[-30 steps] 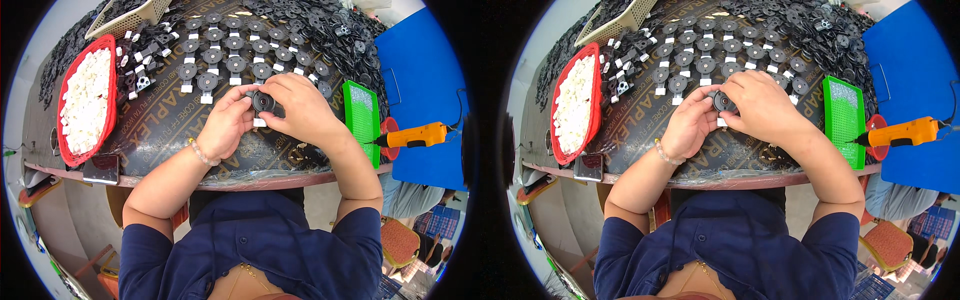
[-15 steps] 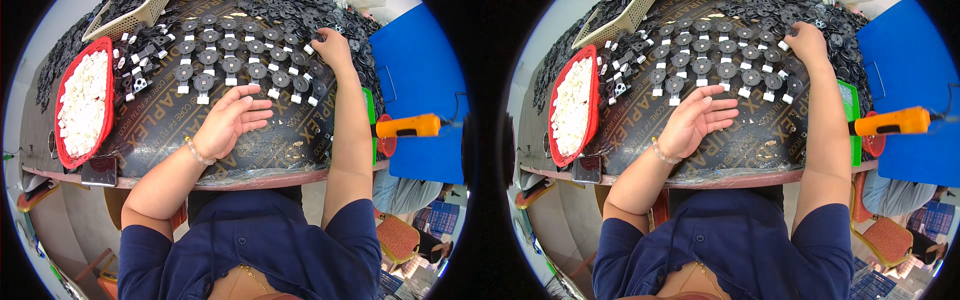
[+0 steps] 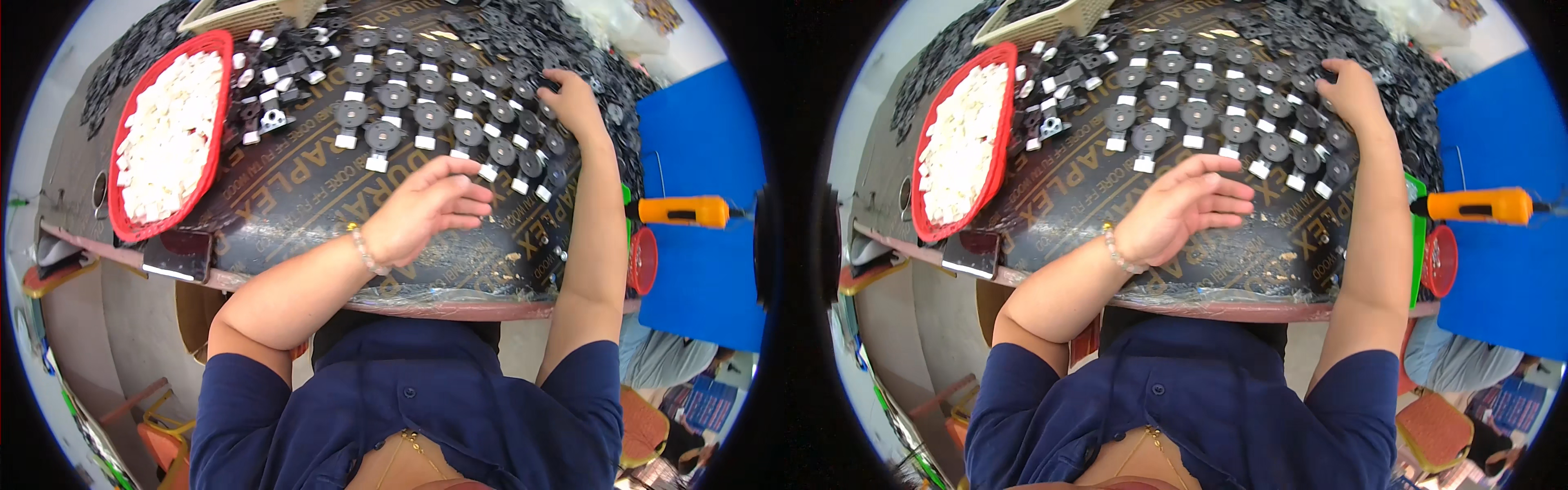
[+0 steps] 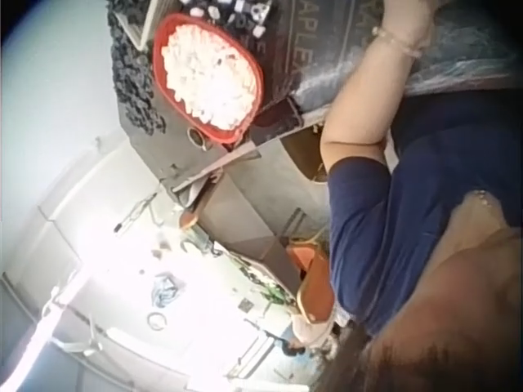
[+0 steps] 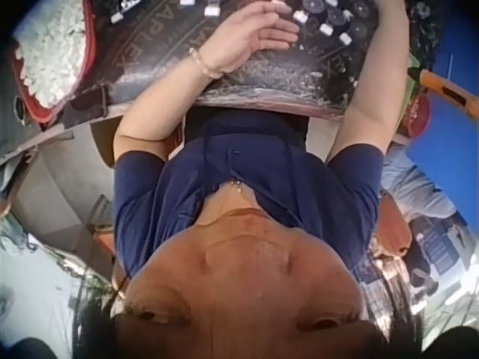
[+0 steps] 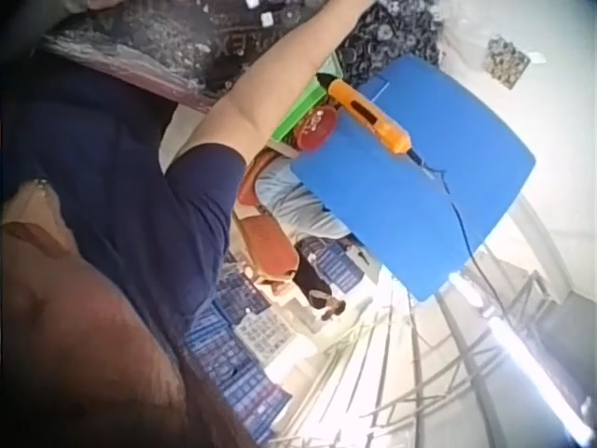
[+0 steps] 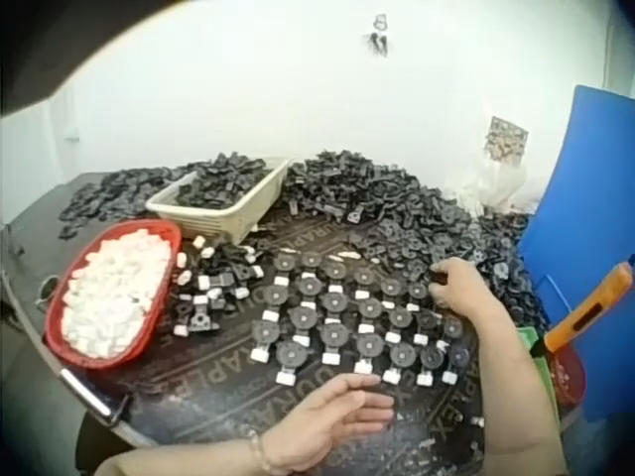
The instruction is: Manually assembling small black and white plastic components at a factory workbench.
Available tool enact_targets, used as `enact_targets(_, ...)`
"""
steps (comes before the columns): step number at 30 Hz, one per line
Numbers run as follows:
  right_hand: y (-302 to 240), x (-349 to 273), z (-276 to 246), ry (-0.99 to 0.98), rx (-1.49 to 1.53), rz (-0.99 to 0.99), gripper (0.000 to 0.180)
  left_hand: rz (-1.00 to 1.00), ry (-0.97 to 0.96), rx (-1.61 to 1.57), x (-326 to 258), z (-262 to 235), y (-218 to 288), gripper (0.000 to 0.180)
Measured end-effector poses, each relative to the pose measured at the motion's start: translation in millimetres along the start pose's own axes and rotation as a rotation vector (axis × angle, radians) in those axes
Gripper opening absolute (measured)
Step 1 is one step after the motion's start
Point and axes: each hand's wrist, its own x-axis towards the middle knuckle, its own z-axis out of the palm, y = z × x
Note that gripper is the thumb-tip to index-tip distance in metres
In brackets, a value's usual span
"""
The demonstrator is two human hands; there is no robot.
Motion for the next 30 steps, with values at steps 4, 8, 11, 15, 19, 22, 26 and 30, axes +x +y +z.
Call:
enact_targets(4,-138,4,7,0.049,0.402,-0.305,0.031,0.001,-0.272,0.05,-6,-3,5,0.036)
enact_targets(8,-261,2,63,-0.065,0.424,-0.778,0.037,-0.013,-0.582,0.064,-17,-4,16,0.047)
enact_targets(11,-318,5,88,-0.138,0.216,-0.891,0.051,0.02,-0.679,0.078,-21,-2,19,0.049)
enact_targets(15,-336,10,113,-0.192,0.007,-1.019,0.042,0.072,-0.728,-0.014,-20,0,21,0.053)
enact_targets(19,-303,-3,63,-0.268,0.67,-0.514,0.039,0.293,-0.466,0.106,-30,-3,25,0.072)
enact_targets(22,-248,-27,8,-0.132,1.15,-0.021,0.043,0.99,-0.014,0.45,-17,-5,10,0.069)
enact_targets(26,-193,-111,-29,-0.005,1.259,0.221,0.031,1.056,0.296,1.13,-12,3,19,0.082)
enact_targets(30,-173,-182,-32,-0.146,1.317,0.233,0.027,0.751,0.117,1.071,-7,7,7,0.071)
